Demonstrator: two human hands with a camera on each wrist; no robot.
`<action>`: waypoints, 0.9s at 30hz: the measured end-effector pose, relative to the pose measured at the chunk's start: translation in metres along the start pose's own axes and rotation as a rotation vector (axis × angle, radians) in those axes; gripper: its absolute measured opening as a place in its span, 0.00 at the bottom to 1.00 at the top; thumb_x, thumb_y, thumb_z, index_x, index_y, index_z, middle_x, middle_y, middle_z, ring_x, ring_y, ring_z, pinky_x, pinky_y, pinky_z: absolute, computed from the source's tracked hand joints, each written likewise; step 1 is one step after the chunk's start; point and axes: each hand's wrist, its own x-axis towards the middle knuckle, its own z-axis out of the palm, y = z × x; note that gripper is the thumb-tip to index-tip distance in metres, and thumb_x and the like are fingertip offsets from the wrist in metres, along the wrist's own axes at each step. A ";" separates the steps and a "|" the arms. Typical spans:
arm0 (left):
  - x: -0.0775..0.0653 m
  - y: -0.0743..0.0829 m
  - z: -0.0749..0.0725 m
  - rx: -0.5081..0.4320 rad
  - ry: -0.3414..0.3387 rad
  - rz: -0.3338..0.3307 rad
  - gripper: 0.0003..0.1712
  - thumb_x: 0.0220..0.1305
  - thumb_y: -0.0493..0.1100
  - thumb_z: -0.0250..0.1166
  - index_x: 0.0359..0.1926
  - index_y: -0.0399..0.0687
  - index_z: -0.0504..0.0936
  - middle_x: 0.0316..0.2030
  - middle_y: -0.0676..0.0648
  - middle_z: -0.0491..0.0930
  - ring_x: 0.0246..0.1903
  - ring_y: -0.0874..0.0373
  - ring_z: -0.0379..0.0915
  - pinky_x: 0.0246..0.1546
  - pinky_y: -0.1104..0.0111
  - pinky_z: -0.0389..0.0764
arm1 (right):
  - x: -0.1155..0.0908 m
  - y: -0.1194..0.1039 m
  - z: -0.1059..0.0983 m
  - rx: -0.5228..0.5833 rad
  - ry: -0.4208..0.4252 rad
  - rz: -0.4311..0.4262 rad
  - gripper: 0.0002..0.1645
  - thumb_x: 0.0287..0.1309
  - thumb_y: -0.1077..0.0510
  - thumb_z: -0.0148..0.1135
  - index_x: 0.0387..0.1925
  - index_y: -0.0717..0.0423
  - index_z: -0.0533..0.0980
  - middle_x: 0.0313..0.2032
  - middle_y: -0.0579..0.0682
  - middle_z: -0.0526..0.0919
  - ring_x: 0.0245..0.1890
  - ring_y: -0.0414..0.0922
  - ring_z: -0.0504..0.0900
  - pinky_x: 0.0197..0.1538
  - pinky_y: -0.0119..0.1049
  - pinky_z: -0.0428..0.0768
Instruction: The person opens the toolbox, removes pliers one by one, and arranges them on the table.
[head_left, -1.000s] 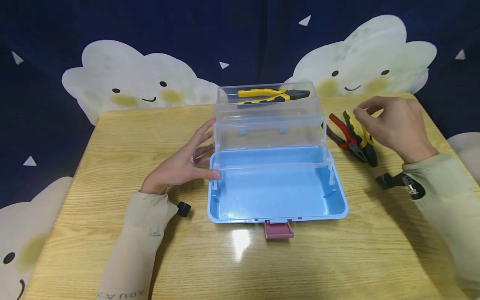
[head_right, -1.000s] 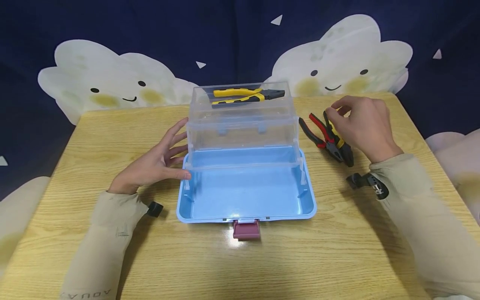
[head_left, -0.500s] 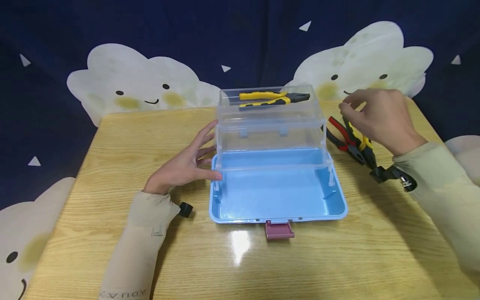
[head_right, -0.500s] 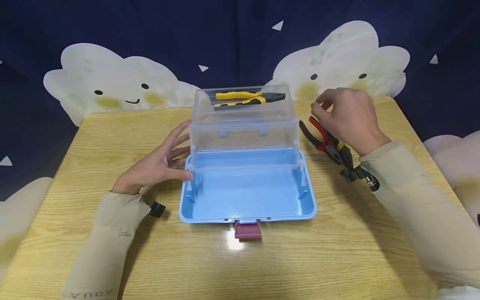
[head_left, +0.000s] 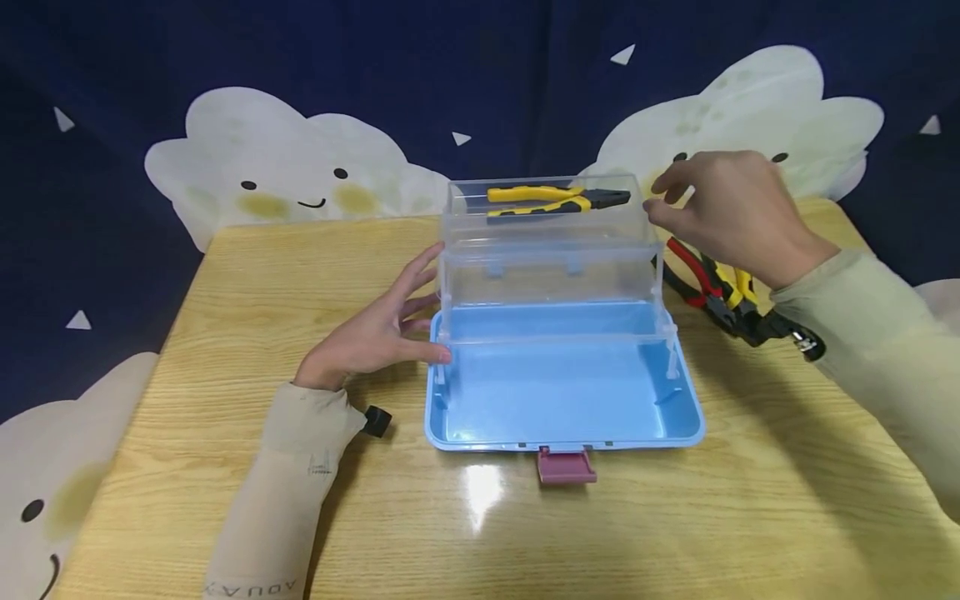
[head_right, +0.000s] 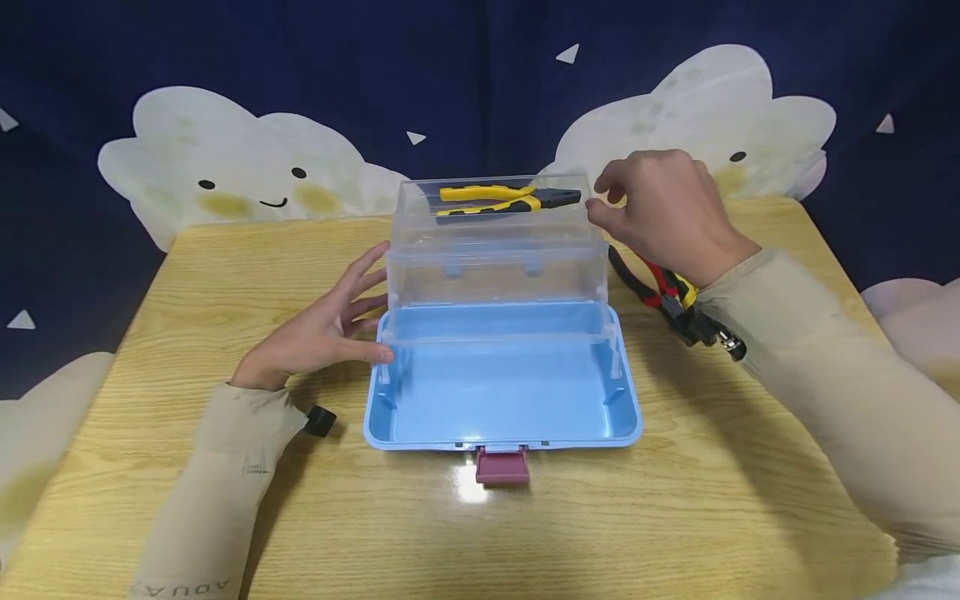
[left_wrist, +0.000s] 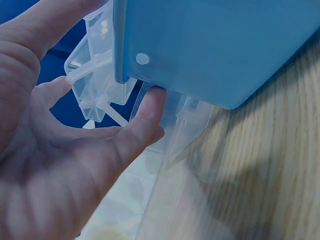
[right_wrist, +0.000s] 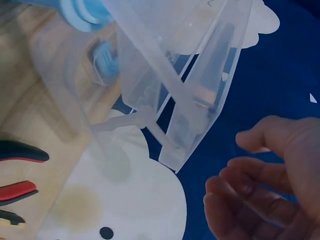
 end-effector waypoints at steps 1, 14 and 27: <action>0.000 0.000 0.000 0.001 0.000 0.001 0.73 0.54 0.38 0.81 0.80 0.87 0.37 0.84 0.54 0.38 0.83 0.46 0.47 0.81 0.43 0.59 | 0.003 -0.002 0.000 0.001 -0.009 -0.017 0.18 0.65 0.53 0.64 0.42 0.66 0.86 0.36 0.66 0.90 0.14 0.47 0.77 0.16 0.35 0.67; 0.000 0.000 0.000 0.004 -0.002 -0.009 0.73 0.55 0.39 0.81 0.79 0.87 0.37 0.84 0.54 0.37 0.83 0.48 0.47 0.81 0.46 0.60 | 0.028 -0.013 0.008 0.014 -0.028 -0.184 0.19 0.63 0.56 0.69 0.48 0.66 0.85 0.43 0.67 0.88 0.39 0.59 0.88 0.40 0.58 0.86; 0.001 -0.001 -0.001 0.008 0.008 -0.034 0.72 0.54 0.41 0.81 0.79 0.90 0.37 0.84 0.54 0.35 0.83 0.48 0.47 0.81 0.47 0.60 | 0.054 -0.014 0.019 -0.008 -0.098 -0.228 0.21 0.65 0.54 0.69 0.52 0.67 0.84 0.46 0.68 0.87 0.40 0.60 0.88 0.42 0.58 0.85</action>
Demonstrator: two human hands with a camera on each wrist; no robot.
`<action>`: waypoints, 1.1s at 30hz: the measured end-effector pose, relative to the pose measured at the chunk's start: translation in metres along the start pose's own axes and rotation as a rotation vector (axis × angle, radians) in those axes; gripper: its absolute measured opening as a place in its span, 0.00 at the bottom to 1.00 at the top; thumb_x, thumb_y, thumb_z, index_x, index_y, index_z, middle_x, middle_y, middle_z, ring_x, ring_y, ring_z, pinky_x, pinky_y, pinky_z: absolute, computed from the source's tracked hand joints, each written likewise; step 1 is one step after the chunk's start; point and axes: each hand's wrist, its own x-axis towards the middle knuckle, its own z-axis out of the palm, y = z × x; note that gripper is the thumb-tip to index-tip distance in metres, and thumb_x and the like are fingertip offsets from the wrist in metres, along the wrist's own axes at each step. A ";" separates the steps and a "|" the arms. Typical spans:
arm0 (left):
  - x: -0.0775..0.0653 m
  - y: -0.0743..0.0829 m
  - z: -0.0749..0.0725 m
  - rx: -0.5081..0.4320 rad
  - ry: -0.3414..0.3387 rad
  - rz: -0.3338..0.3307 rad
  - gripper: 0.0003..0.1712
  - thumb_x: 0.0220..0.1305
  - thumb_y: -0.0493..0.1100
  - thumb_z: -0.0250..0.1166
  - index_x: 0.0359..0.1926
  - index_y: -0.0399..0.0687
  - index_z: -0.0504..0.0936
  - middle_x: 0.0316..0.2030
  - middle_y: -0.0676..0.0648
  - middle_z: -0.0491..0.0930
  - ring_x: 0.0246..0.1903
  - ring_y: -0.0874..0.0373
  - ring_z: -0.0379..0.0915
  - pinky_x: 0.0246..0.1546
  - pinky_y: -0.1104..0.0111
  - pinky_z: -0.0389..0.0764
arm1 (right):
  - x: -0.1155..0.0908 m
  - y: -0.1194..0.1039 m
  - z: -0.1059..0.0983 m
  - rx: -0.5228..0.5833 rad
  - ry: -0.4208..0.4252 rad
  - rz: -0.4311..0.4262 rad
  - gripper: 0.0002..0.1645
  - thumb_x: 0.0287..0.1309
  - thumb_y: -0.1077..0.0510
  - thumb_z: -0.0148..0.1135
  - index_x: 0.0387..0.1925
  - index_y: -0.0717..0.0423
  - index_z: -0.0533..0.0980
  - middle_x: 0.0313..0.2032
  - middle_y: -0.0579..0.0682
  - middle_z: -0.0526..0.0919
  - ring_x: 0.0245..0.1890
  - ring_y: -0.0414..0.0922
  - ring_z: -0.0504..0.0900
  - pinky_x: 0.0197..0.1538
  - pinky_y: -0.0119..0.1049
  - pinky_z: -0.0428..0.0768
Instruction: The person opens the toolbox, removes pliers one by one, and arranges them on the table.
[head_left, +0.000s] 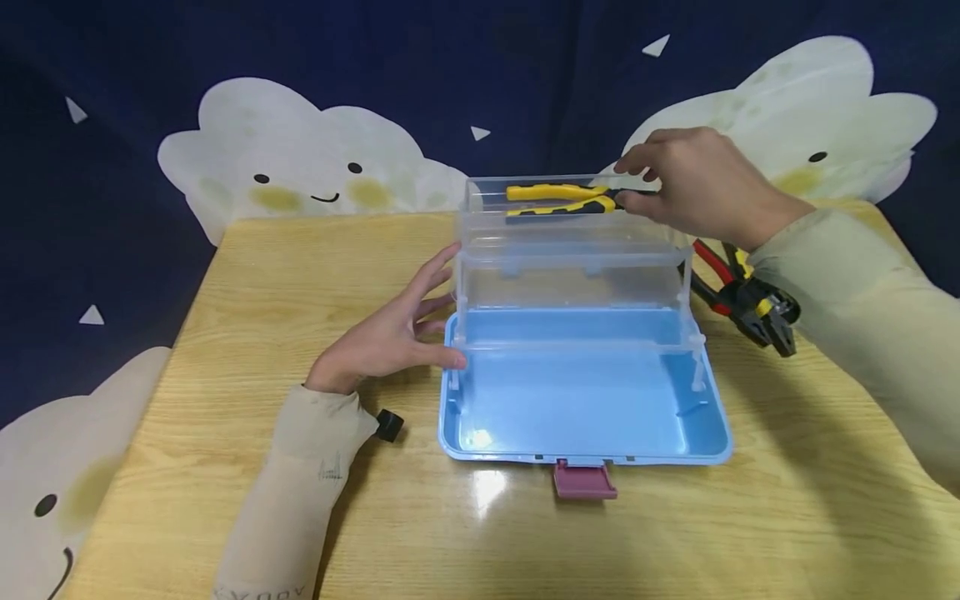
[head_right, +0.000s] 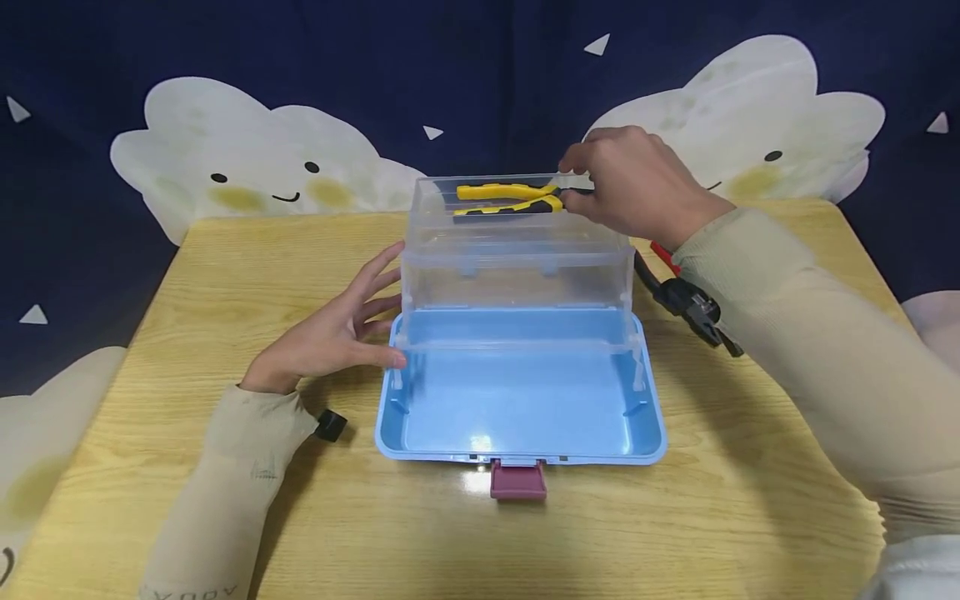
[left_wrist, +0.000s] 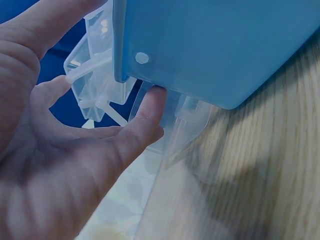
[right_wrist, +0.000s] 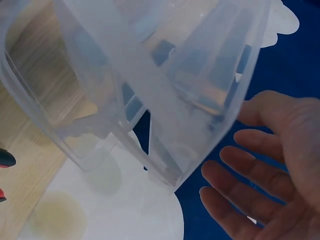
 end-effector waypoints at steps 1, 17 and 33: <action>0.000 0.000 0.000 0.001 0.000 0.001 0.73 0.54 0.41 0.81 0.79 0.89 0.37 0.84 0.54 0.35 0.83 0.48 0.47 0.81 0.47 0.60 | 0.002 0.000 0.001 -0.003 -0.015 0.007 0.22 0.65 0.54 0.69 0.52 0.67 0.84 0.46 0.68 0.88 0.39 0.60 0.88 0.42 0.57 0.85; 0.000 0.000 0.000 0.010 -0.001 -0.002 0.74 0.54 0.38 0.81 0.78 0.91 0.37 0.84 0.53 0.35 0.83 0.49 0.46 0.81 0.49 0.61 | 0.030 -0.002 0.004 -0.018 -0.253 0.004 0.23 0.64 0.55 0.71 0.55 0.65 0.82 0.48 0.67 0.88 0.42 0.59 0.88 0.46 0.57 0.86; 0.001 0.000 0.003 0.000 -0.012 -0.006 0.73 0.54 0.39 0.81 0.78 0.92 0.37 0.84 0.53 0.34 0.83 0.49 0.46 0.81 0.49 0.61 | 0.053 -0.005 0.003 -0.009 -0.508 0.121 0.23 0.63 0.58 0.72 0.57 0.62 0.83 0.52 0.66 0.88 0.40 0.54 0.86 0.47 0.51 0.87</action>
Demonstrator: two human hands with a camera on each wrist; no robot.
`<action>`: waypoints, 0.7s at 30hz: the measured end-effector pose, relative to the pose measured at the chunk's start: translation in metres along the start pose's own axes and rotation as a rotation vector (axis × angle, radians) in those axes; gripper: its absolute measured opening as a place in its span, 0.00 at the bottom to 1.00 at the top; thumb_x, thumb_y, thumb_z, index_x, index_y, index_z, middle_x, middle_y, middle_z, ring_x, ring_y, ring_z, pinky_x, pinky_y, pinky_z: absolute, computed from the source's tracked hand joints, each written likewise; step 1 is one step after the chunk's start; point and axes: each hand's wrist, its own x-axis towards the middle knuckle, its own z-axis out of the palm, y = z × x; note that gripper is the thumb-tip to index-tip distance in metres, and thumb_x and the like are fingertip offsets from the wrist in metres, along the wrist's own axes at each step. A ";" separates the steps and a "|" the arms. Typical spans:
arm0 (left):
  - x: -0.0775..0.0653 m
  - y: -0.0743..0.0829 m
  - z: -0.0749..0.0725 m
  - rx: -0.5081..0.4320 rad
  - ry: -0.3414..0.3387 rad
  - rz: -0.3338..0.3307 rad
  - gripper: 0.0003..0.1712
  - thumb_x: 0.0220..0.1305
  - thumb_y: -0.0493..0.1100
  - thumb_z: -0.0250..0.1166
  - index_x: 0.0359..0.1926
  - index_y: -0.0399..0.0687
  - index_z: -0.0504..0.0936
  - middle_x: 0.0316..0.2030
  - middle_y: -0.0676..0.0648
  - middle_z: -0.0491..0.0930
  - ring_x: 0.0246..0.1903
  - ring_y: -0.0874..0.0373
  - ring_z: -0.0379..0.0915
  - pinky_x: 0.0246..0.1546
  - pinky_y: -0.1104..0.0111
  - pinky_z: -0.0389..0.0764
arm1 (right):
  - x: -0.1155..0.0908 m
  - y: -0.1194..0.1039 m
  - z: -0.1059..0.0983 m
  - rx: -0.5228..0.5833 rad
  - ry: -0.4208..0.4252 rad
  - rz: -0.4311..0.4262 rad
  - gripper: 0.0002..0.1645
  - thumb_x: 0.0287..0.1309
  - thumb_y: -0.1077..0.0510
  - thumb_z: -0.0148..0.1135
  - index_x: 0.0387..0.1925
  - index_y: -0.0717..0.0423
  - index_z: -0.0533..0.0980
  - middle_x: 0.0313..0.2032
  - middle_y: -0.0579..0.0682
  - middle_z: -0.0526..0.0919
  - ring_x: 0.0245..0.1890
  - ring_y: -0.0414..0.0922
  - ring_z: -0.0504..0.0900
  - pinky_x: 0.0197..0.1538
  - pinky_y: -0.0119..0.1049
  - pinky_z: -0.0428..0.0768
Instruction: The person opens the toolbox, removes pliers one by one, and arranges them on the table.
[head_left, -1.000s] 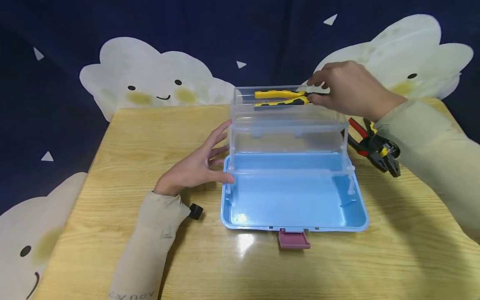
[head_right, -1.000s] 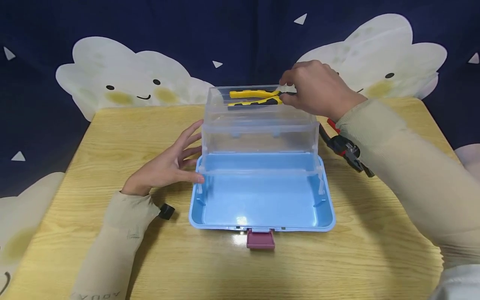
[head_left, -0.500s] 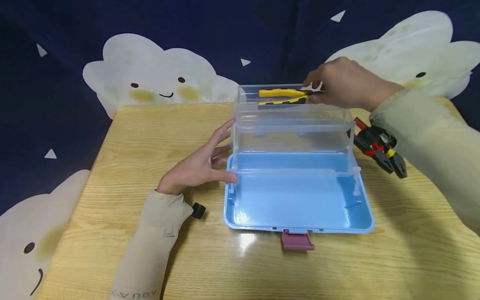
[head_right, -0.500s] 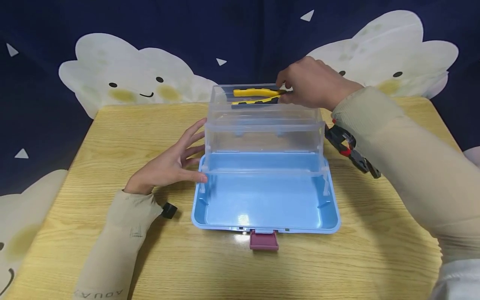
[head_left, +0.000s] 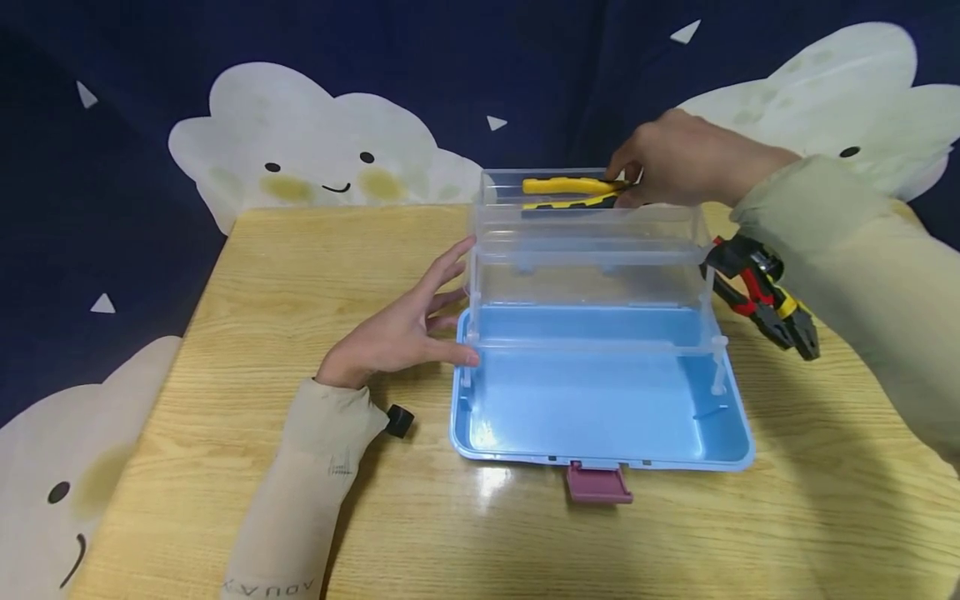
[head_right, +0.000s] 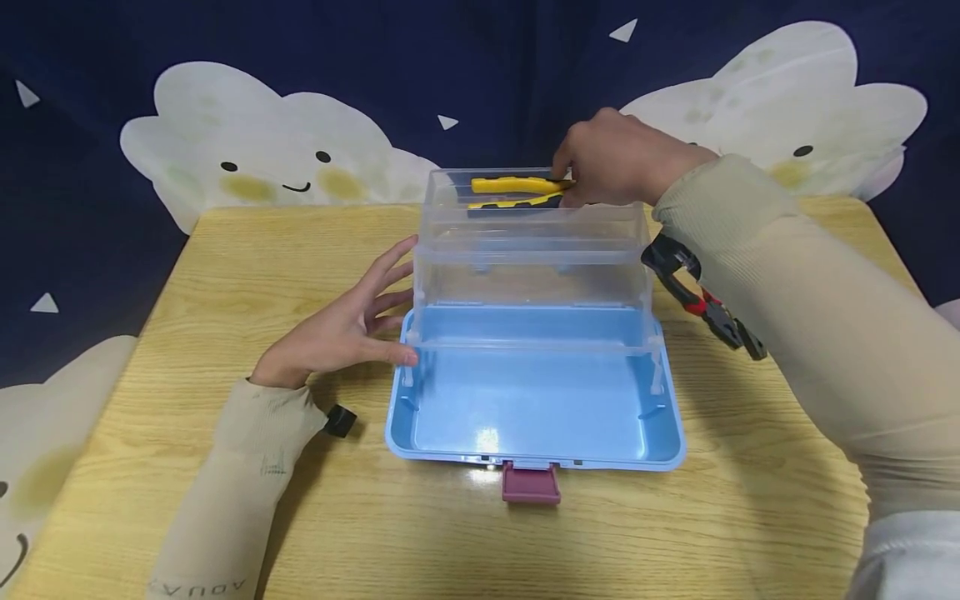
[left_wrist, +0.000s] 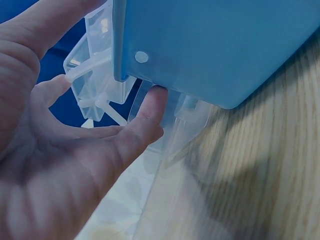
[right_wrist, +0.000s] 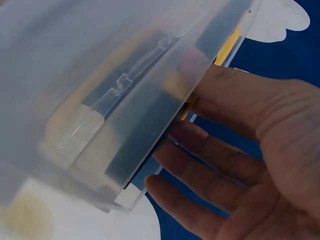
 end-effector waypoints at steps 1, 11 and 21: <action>0.000 0.000 0.000 0.001 -0.001 0.000 0.73 0.54 0.39 0.81 0.78 0.92 0.37 0.84 0.53 0.34 0.83 0.49 0.46 0.81 0.49 0.61 | 0.000 0.000 0.000 0.002 -0.004 0.007 0.23 0.62 0.58 0.73 0.57 0.63 0.83 0.52 0.66 0.88 0.42 0.54 0.87 0.49 0.52 0.87; 0.001 0.003 0.000 -0.003 -0.006 0.005 0.74 0.54 0.38 0.81 0.78 0.91 0.37 0.84 0.53 0.34 0.83 0.48 0.45 0.81 0.48 0.61 | 0.006 0.000 0.000 0.026 -0.013 0.032 0.24 0.60 0.57 0.75 0.57 0.62 0.83 0.52 0.67 0.87 0.43 0.56 0.90 0.40 0.44 0.89; 0.000 0.003 -0.003 -0.012 -0.004 0.026 0.73 0.54 0.36 0.80 0.79 0.88 0.37 0.84 0.54 0.38 0.83 0.48 0.46 0.80 0.49 0.62 | 0.012 0.001 -0.002 0.066 -0.043 0.012 0.27 0.61 0.58 0.74 0.60 0.64 0.81 0.55 0.68 0.86 0.45 0.56 0.89 0.41 0.42 0.90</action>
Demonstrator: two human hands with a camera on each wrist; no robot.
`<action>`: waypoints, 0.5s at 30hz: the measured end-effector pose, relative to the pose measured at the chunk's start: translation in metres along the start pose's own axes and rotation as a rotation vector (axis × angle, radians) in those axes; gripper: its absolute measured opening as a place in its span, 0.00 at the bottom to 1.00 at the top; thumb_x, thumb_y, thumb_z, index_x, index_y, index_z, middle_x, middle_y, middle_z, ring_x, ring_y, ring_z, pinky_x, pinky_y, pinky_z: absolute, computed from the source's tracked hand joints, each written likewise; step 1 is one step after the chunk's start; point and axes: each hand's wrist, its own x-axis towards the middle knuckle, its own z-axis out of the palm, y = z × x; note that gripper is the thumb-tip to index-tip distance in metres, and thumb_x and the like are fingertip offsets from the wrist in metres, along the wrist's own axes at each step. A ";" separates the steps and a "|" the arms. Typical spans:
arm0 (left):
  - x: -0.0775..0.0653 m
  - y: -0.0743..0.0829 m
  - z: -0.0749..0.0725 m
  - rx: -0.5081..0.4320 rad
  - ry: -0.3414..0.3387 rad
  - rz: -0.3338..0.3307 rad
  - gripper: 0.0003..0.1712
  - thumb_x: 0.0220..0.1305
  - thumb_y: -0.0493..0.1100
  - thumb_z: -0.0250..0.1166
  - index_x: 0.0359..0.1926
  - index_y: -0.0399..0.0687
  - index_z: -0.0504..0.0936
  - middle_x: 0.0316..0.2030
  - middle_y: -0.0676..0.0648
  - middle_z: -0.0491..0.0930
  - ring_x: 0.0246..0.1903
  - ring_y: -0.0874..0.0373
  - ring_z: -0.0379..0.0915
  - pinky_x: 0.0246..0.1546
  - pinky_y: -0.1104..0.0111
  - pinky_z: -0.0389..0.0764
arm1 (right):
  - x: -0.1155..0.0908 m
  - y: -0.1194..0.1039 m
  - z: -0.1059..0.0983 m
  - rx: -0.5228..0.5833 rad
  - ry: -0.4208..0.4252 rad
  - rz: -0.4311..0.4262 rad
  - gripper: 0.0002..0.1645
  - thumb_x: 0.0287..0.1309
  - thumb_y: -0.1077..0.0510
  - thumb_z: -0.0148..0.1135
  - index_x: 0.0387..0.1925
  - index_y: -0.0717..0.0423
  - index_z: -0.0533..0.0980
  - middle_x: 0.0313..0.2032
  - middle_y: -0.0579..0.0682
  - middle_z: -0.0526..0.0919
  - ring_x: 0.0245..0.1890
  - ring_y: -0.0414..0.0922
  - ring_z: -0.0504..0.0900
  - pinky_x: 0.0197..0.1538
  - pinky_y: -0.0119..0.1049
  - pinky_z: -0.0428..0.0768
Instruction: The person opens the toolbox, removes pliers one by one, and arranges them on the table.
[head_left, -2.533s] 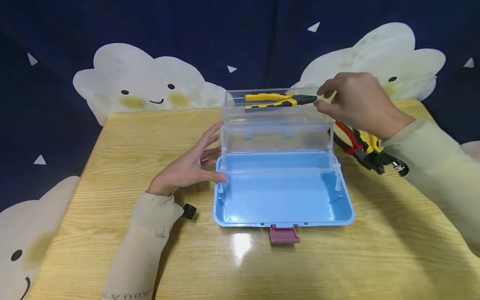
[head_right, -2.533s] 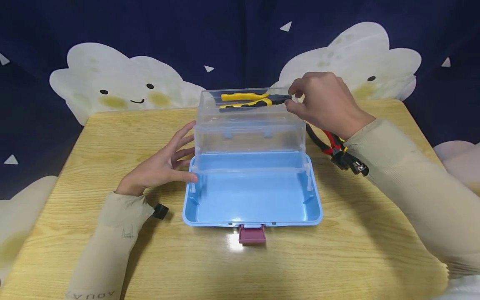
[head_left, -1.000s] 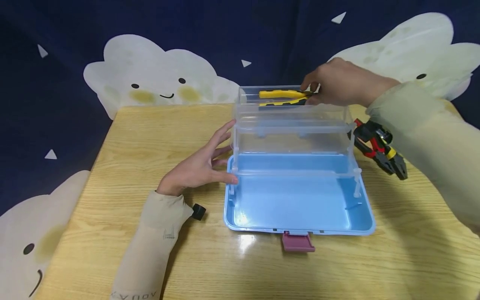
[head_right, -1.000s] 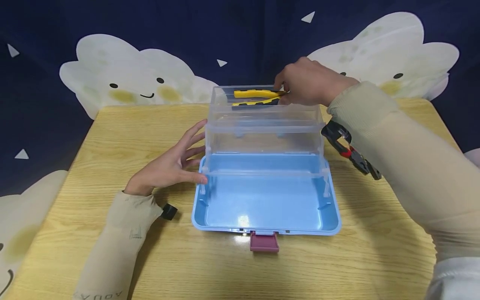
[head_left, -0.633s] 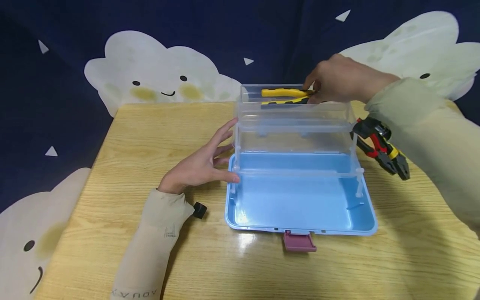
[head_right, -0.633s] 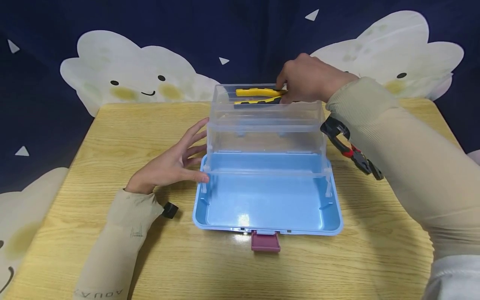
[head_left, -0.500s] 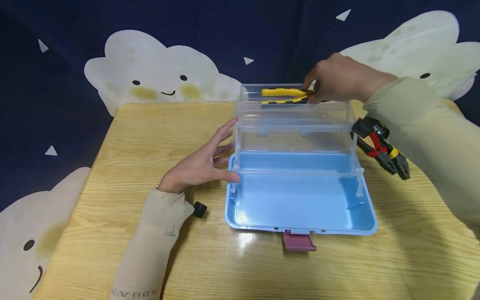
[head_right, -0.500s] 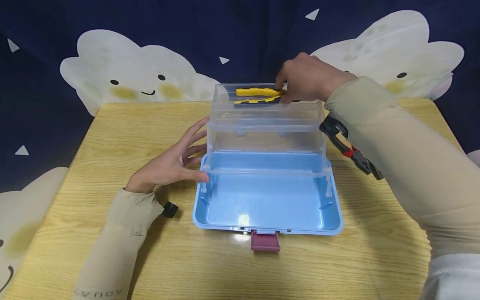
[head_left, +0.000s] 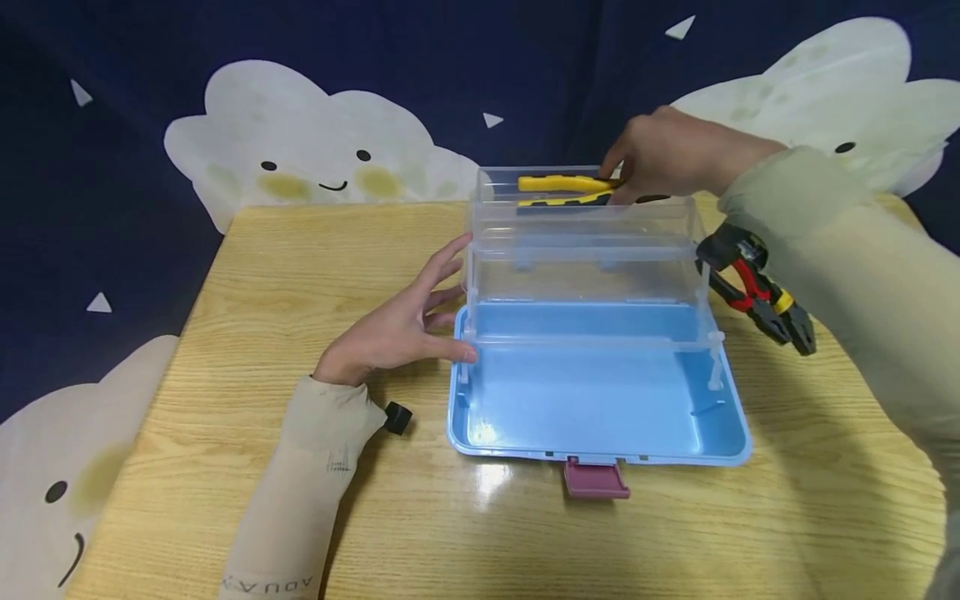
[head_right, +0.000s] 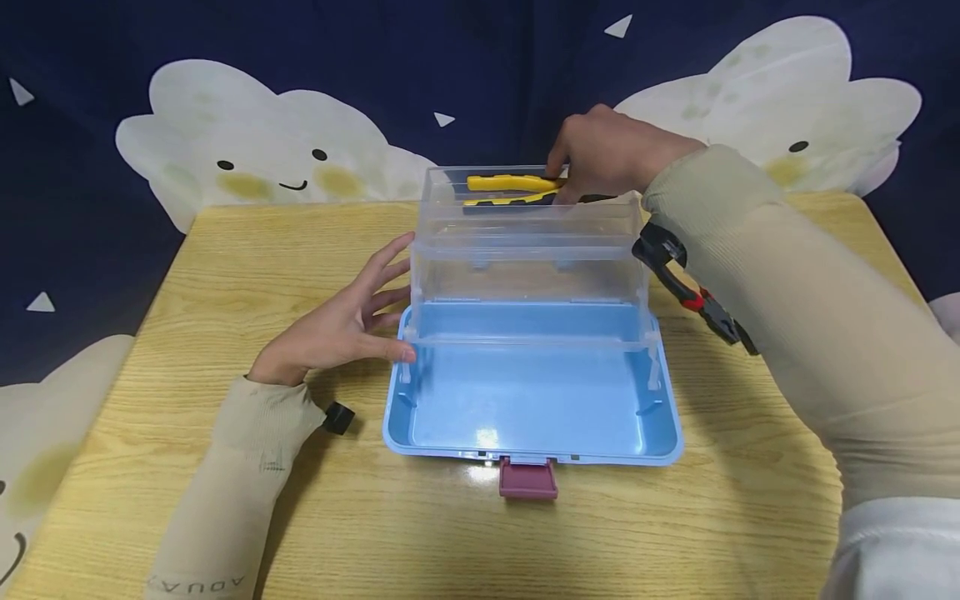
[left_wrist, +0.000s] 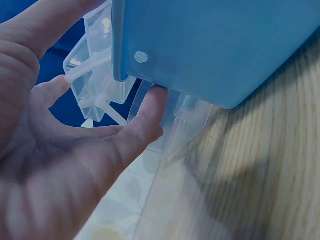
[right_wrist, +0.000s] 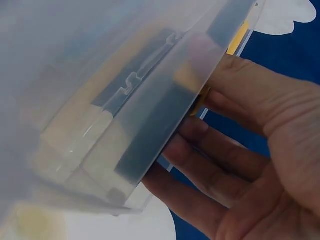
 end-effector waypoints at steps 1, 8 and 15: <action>0.000 -0.001 0.000 0.000 0.000 0.000 0.73 0.54 0.36 0.80 0.79 0.89 0.37 0.84 0.54 0.38 0.83 0.48 0.46 0.80 0.49 0.62 | 0.001 0.000 0.000 -0.001 -0.007 -0.001 0.27 0.61 0.58 0.74 0.61 0.64 0.81 0.55 0.68 0.86 0.45 0.56 0.89 0.42 0.43 0.90; 0.000 -0.001 0.001 0.000 0.002 -0.003 0.73 0.54 0.37 0.80 0.80 0.87 0.37 0.84 0.53 0.37 0.83 0.49 0.46 0.80 0.49 0.62 | 0.005 0.001 -0.003 -0.034 -0.060 -0.022 0.24 0.63 0.55 0.73 0.58 0.59 0.81 0.54 0.66 0.86 0.41 0.51 0.88 0.38 0.38 0.87; 0.003 -0.005 0.004 -0.011 0.001 0.003 0.73 0.54 0.37 0.81 0.79 0.89 0.37 0.84 0.53 0.37 0.83 0.49 0.47 0.80 0.49 0.63 | 0.006 0.005 -0.003 -0.060 -0.074 -0.031 0.21 0.63 0.54 0.73 0.55 0.58 0.82 0.54 0.64 0.86 0.39 0.49 0.85 0.36 0.35 0.85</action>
